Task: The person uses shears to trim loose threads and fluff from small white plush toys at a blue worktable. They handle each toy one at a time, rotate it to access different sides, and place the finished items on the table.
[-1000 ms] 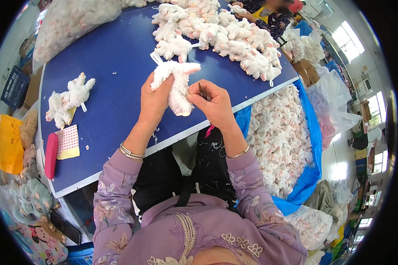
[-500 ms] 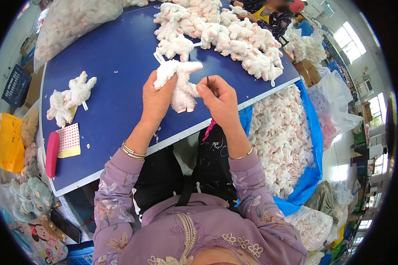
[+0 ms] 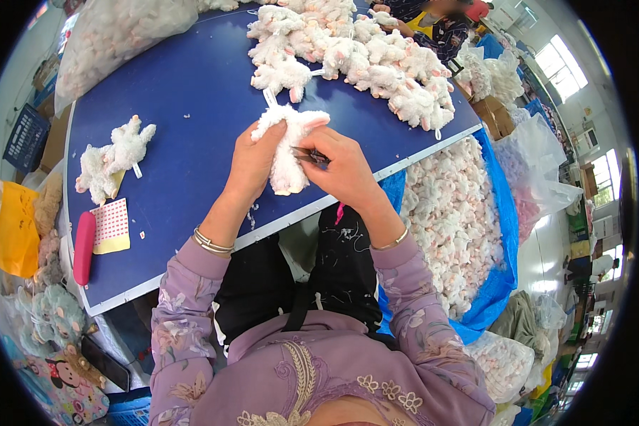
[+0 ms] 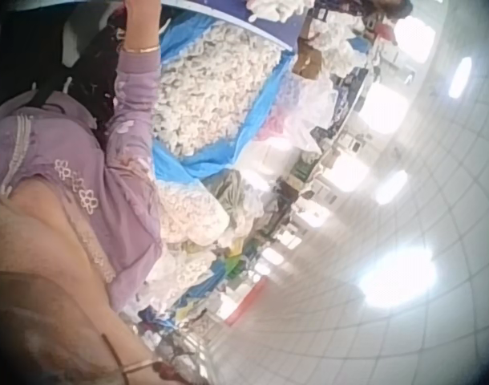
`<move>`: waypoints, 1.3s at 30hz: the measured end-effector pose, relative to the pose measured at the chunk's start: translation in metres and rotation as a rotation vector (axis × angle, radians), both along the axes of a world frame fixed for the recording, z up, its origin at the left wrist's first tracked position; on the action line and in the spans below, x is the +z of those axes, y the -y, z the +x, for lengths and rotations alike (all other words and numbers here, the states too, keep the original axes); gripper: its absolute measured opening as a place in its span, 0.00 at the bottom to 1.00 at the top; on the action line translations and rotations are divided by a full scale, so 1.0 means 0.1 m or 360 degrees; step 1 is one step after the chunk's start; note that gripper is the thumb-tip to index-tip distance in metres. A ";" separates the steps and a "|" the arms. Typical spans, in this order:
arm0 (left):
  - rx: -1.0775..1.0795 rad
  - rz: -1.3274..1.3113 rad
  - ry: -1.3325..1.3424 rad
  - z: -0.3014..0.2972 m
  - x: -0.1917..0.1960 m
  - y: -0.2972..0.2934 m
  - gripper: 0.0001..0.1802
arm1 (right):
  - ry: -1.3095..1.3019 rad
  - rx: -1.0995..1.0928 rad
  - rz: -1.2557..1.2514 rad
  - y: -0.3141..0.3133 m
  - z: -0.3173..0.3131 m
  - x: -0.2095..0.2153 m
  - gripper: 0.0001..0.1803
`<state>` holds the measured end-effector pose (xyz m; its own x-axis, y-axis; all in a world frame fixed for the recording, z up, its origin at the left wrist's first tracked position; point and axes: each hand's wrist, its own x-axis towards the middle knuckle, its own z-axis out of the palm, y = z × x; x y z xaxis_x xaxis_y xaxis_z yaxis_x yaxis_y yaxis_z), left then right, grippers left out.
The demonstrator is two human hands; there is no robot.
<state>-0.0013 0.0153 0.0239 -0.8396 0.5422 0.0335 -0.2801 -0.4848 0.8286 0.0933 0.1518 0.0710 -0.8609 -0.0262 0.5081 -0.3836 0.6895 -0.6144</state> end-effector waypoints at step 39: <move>0.0406 -0.0214 -0.0247 0.05 0.12 0.02 0.13 | 0.0436 -0.0169 -0.0092 0.17 0.10 0.04 0.20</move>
<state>0.0040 0.0128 0.0358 -0.9394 0.3232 0.1139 -0.0291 -0.4062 0.9133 0.1030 0.1348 0.0749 -0.9625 0.0935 0.2547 -0.1258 0.6778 -0.7244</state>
